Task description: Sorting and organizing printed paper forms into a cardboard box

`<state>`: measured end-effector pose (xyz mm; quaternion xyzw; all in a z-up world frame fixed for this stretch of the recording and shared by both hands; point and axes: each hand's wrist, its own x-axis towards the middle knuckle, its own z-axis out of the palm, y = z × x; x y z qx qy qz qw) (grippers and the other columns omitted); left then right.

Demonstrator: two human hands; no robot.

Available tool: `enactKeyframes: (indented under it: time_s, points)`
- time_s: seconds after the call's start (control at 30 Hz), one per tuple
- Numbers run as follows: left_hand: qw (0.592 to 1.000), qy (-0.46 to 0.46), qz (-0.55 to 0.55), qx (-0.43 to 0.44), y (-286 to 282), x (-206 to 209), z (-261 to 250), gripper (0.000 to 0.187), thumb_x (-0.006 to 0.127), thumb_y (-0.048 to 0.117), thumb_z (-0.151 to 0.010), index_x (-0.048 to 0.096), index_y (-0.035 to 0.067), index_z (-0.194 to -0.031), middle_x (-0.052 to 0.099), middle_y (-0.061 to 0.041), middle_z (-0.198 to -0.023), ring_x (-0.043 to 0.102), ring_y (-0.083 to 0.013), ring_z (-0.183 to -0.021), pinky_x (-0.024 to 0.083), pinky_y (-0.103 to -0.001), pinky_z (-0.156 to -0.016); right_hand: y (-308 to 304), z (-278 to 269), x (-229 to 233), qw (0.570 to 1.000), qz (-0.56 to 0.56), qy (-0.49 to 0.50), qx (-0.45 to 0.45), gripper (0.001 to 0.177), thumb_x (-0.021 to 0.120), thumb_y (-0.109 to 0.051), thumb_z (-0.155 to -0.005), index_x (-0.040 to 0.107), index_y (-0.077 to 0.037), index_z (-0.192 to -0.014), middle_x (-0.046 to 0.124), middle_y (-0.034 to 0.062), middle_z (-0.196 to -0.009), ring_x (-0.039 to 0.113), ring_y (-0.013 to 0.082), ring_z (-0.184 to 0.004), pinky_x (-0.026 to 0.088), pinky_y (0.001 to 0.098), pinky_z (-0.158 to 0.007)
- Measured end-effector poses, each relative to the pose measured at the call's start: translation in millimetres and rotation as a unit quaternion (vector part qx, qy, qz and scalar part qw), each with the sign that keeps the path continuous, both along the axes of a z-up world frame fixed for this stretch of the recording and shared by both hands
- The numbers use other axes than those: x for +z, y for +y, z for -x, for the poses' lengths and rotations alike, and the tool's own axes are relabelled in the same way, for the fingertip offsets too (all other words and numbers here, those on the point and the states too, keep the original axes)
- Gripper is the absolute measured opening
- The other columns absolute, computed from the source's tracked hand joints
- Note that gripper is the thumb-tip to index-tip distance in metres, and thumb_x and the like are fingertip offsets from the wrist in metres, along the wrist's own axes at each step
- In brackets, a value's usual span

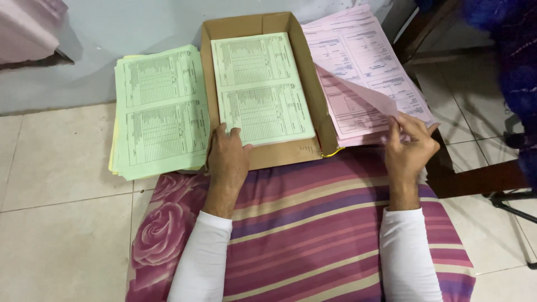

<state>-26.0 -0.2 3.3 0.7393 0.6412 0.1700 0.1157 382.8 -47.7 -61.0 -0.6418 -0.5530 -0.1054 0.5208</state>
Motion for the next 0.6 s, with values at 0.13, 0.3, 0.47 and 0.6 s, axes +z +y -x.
enactKeyframes:
  time_s: [0.13,0.3,0.47,0.6]
  points:
    - [1.0,-0.021,-0.008,0.017,6.7,-17.1,-2.4,0.058,0.083,0.024,-0.084,0.062,-0.003,-0.13,0.05,-0.028,-0.141,0.051,-0.0399,-0.133,0.053,-0.046,-0.101,-16.2,65.8,69.7,0.997,-0.072,-0.012,0.007,0.019,0.081,0.015,-0.099,0.08,0.002,-0.112,0.078,0.014,-0.103,0.072,0.0245,-0.099,0.032,0.056,-0.127]
    - [0.998,-0.041,0.04,0.015,3.1,-0.3,-3.9,0.064,0.08,0.032,-0.089,0.058,-0.009,-0.133,0.046,-0.029,-0.149,0.046,-0.0396,-0.139,0.053,-0.047,-0.103,-6.3,84.4,63.7,0.98,-0.161,-0.113,0.03,0.036,0.084,0.029,-0.089,0.082,0.0,-0.108,0.082,0.0201,-0.101,0.079,0.0336,-0.093,0.021,0.072,-0.126]
    - [0.998,-0.052,-0.004,-0.016,-6.0,25.0,1.4,0.066,0.079,0.017,-0.088,0.05,-0.005,-0.143,0.046,-0.033,-0.143,0.052,-0.0466,-0.133,0.063,-0.053,-0.086,1.8,150.1,78.2,0.973,-0.106,-0.134,0.152,0.026,0.081,0.015,-0.087,0.084,-0.002,-0.106,0.081,0.0161,-0.103,0.075,0.035,-0.1,0.03,0.0609,-0.121]
    - [0.981,-0.125,-0.103,-0.106,-14.5,61.5,4.1,0.086,0.08,-0.002,-0.081,0.038,0.006,-0.156,0.045,-0.029,-0.144,0.057,-0.0488,-0.125,0.062,-0.058,-0.089,1.7,212.8,104.6,0.962,-0.043,-0.174,0.207,0.026,0.079,0.009,-0.083,0.082,-0.003,-0.105,0.08,0.0139,-0.103,0.074,0.0329,-0.105,0.036,0.0603,-0.117]
